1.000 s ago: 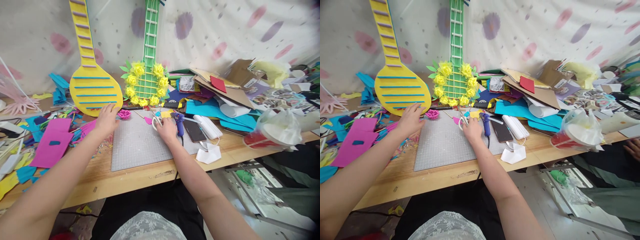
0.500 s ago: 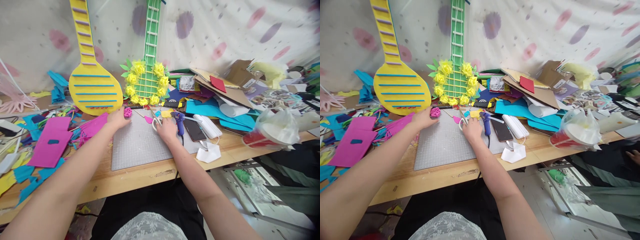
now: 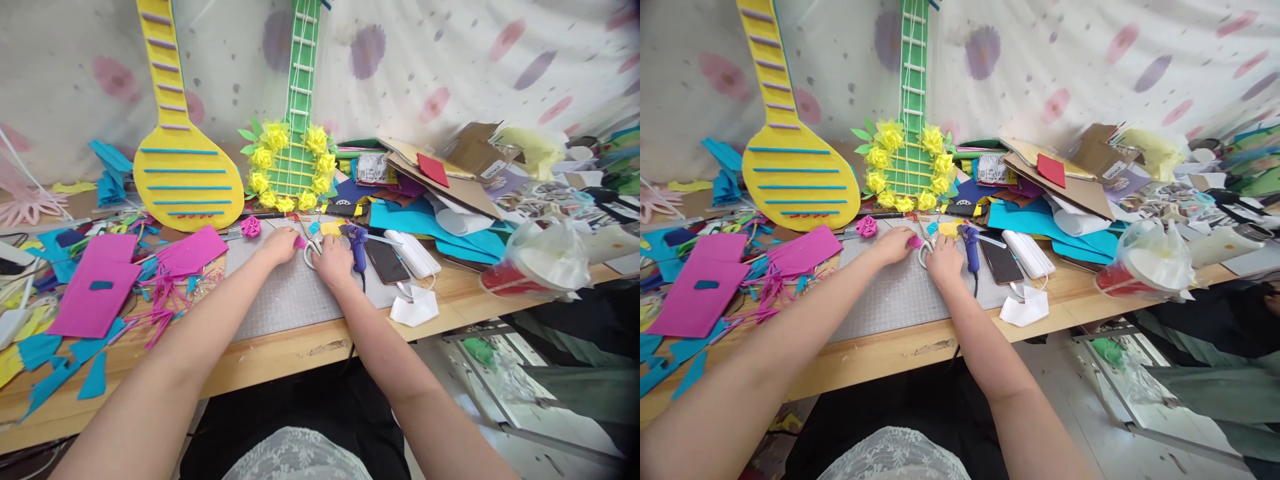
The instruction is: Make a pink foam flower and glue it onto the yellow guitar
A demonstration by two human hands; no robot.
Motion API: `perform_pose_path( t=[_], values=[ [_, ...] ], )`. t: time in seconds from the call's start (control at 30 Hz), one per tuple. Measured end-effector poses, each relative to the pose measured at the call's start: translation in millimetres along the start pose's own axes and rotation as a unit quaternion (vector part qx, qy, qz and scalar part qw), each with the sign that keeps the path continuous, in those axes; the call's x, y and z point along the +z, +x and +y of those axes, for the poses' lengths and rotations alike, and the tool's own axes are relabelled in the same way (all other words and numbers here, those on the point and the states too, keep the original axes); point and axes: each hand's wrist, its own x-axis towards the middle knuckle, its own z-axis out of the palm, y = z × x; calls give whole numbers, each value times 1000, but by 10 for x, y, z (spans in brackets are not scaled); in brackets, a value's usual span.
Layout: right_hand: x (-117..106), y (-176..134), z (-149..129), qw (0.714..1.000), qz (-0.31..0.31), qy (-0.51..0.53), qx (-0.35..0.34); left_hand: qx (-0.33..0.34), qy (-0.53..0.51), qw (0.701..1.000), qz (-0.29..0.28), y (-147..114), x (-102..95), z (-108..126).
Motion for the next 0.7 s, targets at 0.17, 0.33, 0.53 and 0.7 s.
perform_pose_path(
  t=[0.17, 0.33, 0.53, 0.7],
  values=[
    [2, -32, -26, 998, 28, 38, -38, -99, -38, 994, 39, -64, 32, 51],
    [62, -28, -43, 990, 76, 94, -68, -170, -124, 976, 48, -124, 69, -10],
    [66, -13, -27, 982, 87, 155, -61, -187, -214, 952, 117, -158, 151, -34],
    [85, 46, 0, 967, 87, 229, -77, -194, -523, 806, 199, -378, 92, -171]
  ],
)
